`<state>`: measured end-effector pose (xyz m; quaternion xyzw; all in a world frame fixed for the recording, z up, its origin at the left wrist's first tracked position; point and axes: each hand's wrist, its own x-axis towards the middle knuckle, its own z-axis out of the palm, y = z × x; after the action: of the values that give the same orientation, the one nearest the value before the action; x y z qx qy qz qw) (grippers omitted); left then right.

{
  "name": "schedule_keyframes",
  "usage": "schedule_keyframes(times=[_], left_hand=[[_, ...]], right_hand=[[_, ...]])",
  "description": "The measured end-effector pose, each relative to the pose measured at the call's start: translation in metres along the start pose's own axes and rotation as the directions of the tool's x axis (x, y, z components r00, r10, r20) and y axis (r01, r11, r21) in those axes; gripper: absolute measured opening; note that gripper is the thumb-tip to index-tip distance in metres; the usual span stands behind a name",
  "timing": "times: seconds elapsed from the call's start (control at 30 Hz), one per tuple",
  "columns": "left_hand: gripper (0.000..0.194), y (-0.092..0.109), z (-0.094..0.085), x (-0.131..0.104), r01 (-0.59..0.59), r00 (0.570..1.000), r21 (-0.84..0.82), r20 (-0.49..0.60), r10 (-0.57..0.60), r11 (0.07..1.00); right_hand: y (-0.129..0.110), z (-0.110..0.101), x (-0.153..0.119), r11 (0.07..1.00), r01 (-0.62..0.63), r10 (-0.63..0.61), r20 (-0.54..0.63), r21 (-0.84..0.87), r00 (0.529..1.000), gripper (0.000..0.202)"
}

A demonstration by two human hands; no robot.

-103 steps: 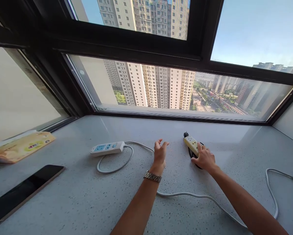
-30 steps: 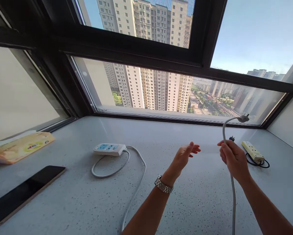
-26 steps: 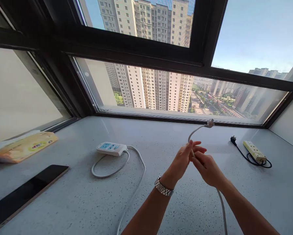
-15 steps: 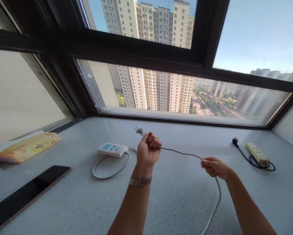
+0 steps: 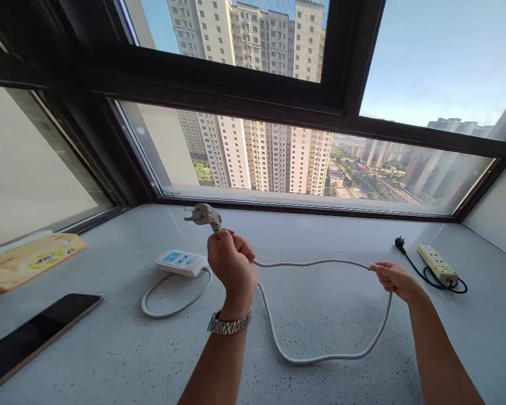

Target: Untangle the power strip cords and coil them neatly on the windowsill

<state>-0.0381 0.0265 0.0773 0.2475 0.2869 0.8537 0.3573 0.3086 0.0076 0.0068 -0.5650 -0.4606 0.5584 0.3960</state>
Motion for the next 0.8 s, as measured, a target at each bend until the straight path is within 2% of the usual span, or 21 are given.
schedule_keyframes(times=[0.07,0.1,0.17,0.2,0.27,0.33,0.4,0.5,0.6,0.67,0.7,0.77,0.8], left_hand=[[0.029,-0.006,0.006,-0.019,-0.083,0.989,0.081,0.125,0.073,0.993],[0.032,-0.011,0.008,-0.029,-0.078,0.977,0.128,0.206,0.050,0.989],[0.036,-0.024,0.013,-0.050,0.023,0.931,0.238,0.350,-0.108,0.971],[0.038,-0.030,0.016,-0.059,0.112,0.891,0.292,0.395,-0.226,0.950],[0.040,-0.041,0.020,-0.074,0.331,0.771,0.364,0.427,-0.472,0.871],[0.039,-0.046,0.023,-0.080,0.538,0.650,0.343,0.413,-0.638,0.770],[0.035,-0.045,0.025,-0.079,0.683,0.591,0.238,0.375,-0.714,0.691],[0.025,-0.036,0.026,-0.067,0.788,0.570,0.057,0.305,-0.762,0.613],[0.021,-0.025,0.027,-0.056,0.807,0.576,-0.027,0.263,-0.774,0.590],[0.027,-0.017,0.028,-0.052,0.791,0.601,-0.048,0.247,-0.760,0.610],[0.030,-0.013,0.028,-0.050,0.780,0.615,-0.056,0.259,-0.745,0.624],[0.033,-0.002,0.028,-0.047,0.757,0.636,-0.081,0.322,-0.701,0.649],[0.033,0.005,0.027,-0.045,0.744,0.647,-0.105,0.360,-0.673,0.659]], right_hand=[[-0.013,0.014,0.001,0.977,0.137,-0.102,-0.209,0.164,0.973,0.043],[-0.023,0.024,-0.002,0.947,0.234,-0.157,-0.317,0.219,0.935,0.042],[-0.042,0.051,-0.012,0.879,0.413,-0.268,-0.468,0.239,0.842,0.041],[-0.050,0.066,-0.019,0.855,0.477,-0.326,-0.503,0.206,0.801,0.041],[-0.060,0.101,-0.034,0.816,0.571,-0.458,-0.501,0.090,0.734,0.038],[-0.060,0.134,-0.045,0.775,0.626,-0.595,-0.432,-0.087,0.678,0.036],[-0.053,0.160,-0.051,0.717,0.645,-0.697,-0.305,-0.267,0.649,0.036],[-0.037,0.181,-0.051,0.622,0.658,-0.751,-0.086,-0.425,0.655,0.036],[-0.025,0.188,-0.046,0.593,0.698,-0.747,0.050,-0.400,0.663,0.030],[-0.020,0.192,-0.043,0.668,0.707,-0.716,0.058,-0.232,0.696,0.030],[-0.018,0.194,-0.042,0.722,0.684,-0.685,0.040,-0.103,0.728,0.030],[-0.015,0.200,-0.039,0.799,0.577,-0.589,0.029,0.168,0.808,0.029],[-0.012,0.203,-0.037,0.819,0.505,-0.542,0.078,0.274,0.837,0.030]])
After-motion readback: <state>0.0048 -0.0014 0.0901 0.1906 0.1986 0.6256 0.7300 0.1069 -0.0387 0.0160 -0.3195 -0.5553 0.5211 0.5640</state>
